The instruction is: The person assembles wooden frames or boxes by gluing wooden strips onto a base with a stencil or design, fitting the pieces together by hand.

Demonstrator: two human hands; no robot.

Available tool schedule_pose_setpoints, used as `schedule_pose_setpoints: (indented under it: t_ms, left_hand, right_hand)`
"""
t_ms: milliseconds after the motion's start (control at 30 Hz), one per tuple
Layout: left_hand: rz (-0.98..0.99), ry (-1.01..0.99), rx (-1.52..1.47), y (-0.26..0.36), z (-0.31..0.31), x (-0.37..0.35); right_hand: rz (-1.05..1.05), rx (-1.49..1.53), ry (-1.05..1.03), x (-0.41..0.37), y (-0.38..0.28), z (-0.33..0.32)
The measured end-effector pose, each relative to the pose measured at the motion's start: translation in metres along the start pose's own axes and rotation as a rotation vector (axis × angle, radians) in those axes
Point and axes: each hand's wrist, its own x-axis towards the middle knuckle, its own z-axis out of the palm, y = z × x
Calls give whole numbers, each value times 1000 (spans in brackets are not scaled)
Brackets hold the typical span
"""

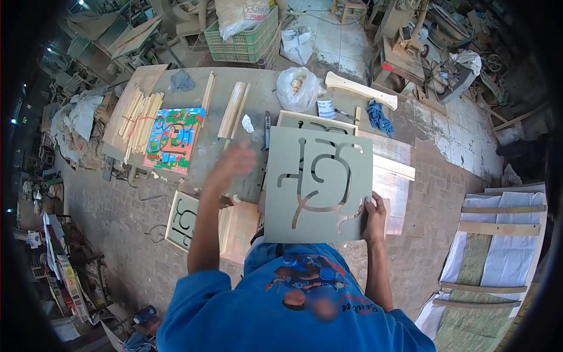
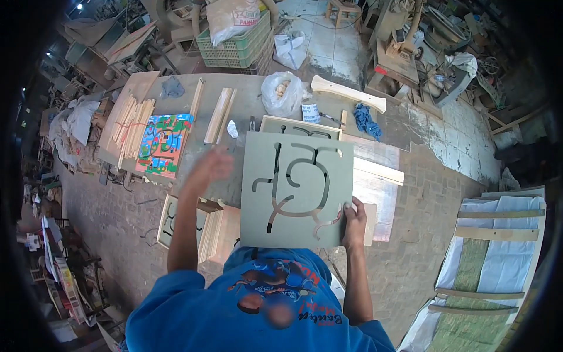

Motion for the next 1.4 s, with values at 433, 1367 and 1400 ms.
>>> schedule_pose_setpoints:
  t_ms: [433,1367,1400]
  left_hand:
    - [140,333,225,-77,64,33]
    - [428,482,697,-91,91,82]
    - [430,474,703,-92,90,82]
  right_hand:
    - [-111,-246,121,54,45,50]
    - [-305,-608,180,108,58,58]
    - [-308,-625,177,108,58,59]
